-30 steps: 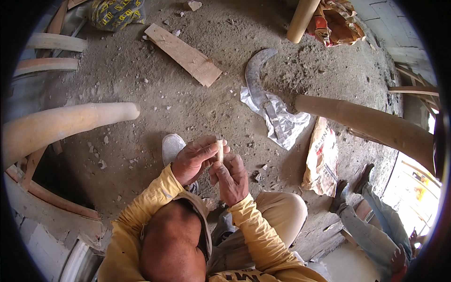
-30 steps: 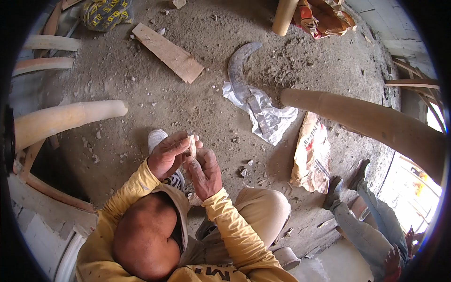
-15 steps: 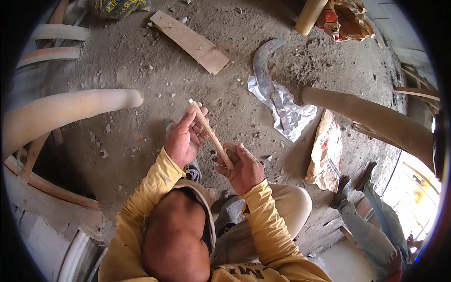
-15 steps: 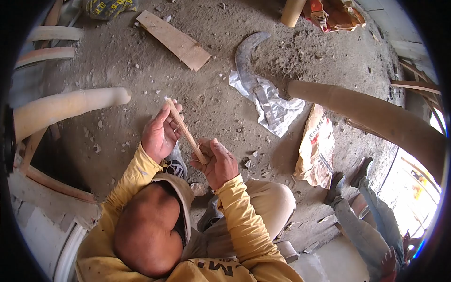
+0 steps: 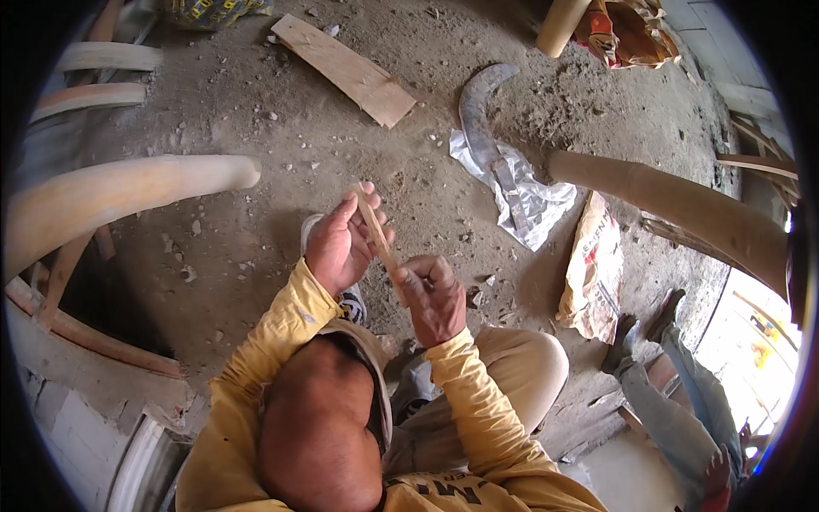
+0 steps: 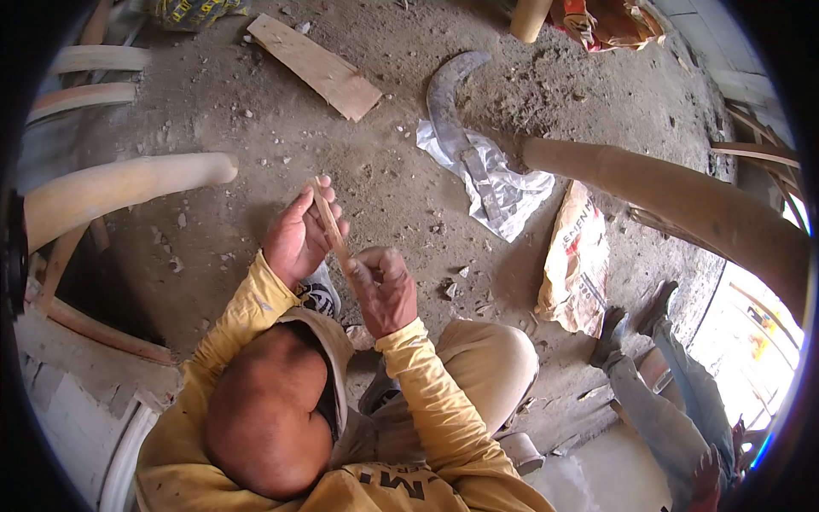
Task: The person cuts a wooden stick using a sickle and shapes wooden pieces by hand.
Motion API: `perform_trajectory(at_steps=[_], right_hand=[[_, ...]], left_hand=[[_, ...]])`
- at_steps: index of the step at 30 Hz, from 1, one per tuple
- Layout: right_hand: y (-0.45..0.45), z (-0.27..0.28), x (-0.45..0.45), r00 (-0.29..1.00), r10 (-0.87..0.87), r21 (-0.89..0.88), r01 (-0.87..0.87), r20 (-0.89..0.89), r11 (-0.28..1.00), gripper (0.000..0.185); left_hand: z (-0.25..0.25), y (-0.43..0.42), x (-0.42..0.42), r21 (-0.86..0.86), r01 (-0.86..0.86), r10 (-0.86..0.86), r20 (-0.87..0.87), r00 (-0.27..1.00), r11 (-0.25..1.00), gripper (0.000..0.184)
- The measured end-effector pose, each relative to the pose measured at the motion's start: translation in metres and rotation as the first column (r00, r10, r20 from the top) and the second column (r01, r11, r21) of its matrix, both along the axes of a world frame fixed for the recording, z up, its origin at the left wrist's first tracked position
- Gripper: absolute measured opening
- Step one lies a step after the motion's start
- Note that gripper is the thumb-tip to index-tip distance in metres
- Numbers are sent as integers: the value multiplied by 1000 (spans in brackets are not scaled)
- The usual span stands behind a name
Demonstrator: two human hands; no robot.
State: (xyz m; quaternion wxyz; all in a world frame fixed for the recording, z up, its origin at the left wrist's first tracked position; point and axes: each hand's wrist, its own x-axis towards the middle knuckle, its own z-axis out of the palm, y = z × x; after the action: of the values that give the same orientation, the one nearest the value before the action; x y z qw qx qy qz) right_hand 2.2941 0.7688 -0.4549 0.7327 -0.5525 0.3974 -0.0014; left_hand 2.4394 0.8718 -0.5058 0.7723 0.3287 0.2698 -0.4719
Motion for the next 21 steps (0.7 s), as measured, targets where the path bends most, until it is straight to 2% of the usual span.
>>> perform_trajectory(at_steps=[1, 3, 5, 6, 8, 9, 10, 11, 12, 13, 15, 17, 18, 19, 21], right_hand=[[4, 2, 1, 998, 45, -91, -42, 34, 995, 19], [8, 1, 2, 999, 48, -78, -47, 9, 996, 16], [8, 5, 5, 988, 150, -385, -127, 29, 914, 10], [8, 5, 6, 988, 151, -385, -127, 35, 914, 10], [8, 8, 8, 951, 270, -656, -110, 148, 747, 10], [11, 15, 6, 950, 272, -652, -108, 156, 750, 10], [13, 30, 5, 908, 352, -656, -123, 229, 744, 11], [14, 41, 3, 849, 432, -664, -137, 304, 735, 11], [16, 44, 3, 849, 413, -571, -169, 329, 803, 13], [12, 42, 5, 836, 422, -565, -171, 350, 807, 13], [-2, 39, 1, 965, 262, -370, -244, -2, 897, 22], [-16, 26, 3, 973, 152, -211, -187, -172, 959, 28], [-25, 27, -1, 954, 147, -241, -211, -260, 947, 27], [-27, 27, 2, 955, 145, -251, -212, -259, 944, 27], [-25, 24, 6, 1000, -31, -260, 31, 4, 965, 25]], left_hand=[[5, -3, 0, -96, 30, -29, 20, 999, 995, 36], [16, -12, -3, -135, 112, -122, -66, 990, 984, 39], [18, -17, -5, -169, 92, -111, -104, 988, 981, 34], [15, -16, -4, -168, 92, -109, -99, 989, 982, 34], [2, -13, 0, -169, -18, 5, -71, 997, 985, 28], [-6, -10, 11, -74, -184, 168, -186, 968, 980, 31], [-29, 4, 28, -108, -254, 248, -59, 967, 961, 30], [-29, 9, 45, -154, -320, 334, 70, 940, 935, 30], [-27, 14, 47, -48, -318, 321, 84, 944, 947, 33], [-11, 10, 48, -44, -332, 334, 106, 936, 942, 33], [11, 0, 40, -172, -76, 107, 177, 978, 982, 34], [15, -6, 33, -196, 10, 30, 202, 979, 981, 38], [18, -8, 30, -162, 57, -17, 239, 971, 985, 40], [20, -10, 27, -128, 99, -61, 273, 960, 987, 42], [23, -10, 25, -116, 155, -112, 317, 942, 981, 45]])
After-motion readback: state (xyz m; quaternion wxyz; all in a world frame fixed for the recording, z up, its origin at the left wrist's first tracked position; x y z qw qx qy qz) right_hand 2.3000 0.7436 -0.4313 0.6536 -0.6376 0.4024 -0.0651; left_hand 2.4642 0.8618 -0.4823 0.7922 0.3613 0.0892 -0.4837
